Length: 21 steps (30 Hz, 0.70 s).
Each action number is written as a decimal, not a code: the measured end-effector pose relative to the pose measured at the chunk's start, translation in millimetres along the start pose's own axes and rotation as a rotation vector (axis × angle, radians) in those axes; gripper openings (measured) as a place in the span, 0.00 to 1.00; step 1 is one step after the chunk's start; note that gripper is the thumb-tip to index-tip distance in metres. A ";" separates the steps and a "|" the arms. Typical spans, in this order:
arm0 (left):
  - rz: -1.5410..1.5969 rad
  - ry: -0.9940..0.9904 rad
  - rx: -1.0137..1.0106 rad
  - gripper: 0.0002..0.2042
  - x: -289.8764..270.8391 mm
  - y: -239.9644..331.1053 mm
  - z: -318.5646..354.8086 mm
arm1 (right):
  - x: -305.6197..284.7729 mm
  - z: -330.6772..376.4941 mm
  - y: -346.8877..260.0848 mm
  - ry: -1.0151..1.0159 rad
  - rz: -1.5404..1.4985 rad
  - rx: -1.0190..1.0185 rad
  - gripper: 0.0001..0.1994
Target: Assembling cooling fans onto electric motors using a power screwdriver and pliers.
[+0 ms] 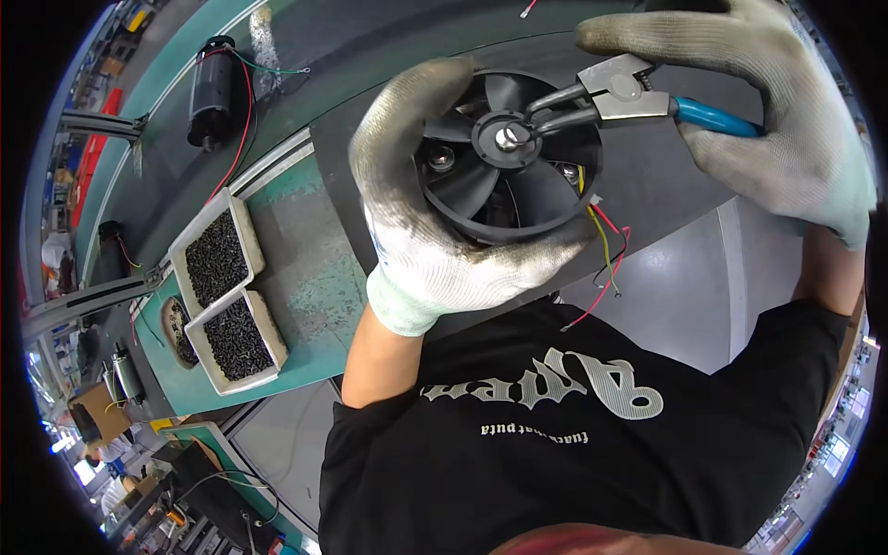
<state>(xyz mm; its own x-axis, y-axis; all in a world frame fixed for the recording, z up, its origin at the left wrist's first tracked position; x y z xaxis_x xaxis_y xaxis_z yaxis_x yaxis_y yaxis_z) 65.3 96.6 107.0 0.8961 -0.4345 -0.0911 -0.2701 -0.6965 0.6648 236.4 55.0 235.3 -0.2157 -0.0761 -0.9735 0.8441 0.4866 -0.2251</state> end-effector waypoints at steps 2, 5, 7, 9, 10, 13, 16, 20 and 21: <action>0.019 0.003 0.026 0.50 0.0 3.3 0.0 | -1.0 -0.4 0.0 -0.012 0.021 -0.017 0.27; -0.086 -0.136 0.066 0.45 1.1 10.0 -4.6 | -0.6 -0.6 -1.2 -0.030 0.047 -0.048 0.27; -0.007 -0.065 0.102 0.42 6.0 8.2 -2.8 | -0.6 -3.0 -1.6 -0.040 0.062 -0.074 0.27; -0.037 -0.077 0.086 0.43 7.9 9.1 0.2 | 1.1 -5.8 -2.4 -0.047 0.075 -0.101 0.27; -0.054 -0.084 0.077 0.44 7.5 10.5 2.2 | 1.3 -8.0 -1.9 -0.051 0.081 -0.116 0.26; -0.030 -0.069 0.046 0.42 6.9 11.3 4.2 | 0.5 -9.0 -1.3 -0.058 0.094 -0.132 0.26; -0.060 -0.093 0.012 0.40 -6.5 17.3 3.5 | 5.5 -7.5 6.3 0.109 0.099 -0.148 0.24; 0.088 0.090 -0.133 0.36 -3.9 22.0 13.1 | 105.1 29.7 80.9 0.467 0.103 0.107 0.23; 0.122 0.139 -0.091 0.34 -0.6 22.5 13.2 | 129.0 49.3 107.0 0.564 0.121 0.254 0.23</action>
<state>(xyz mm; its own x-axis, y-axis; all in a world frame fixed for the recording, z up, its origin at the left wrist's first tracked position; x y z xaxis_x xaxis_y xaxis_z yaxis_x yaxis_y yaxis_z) 54.0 73.6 112.3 0.9004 -0.4249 0.0934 -0.3524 -0.5863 0.7294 323.1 54.4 83.7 -0.2783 0.4713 -0.8369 0.9541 0.2359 -0.1844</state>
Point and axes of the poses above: each hand's wrist, its own z-axis away from the middle knuckle, its own x-axis out of the palm, y = z × x, the point moved 5 cm from there along -z, towards the middle knuckle, and after that the axes turned 8 degrees about -x, right-handed, at the moved point
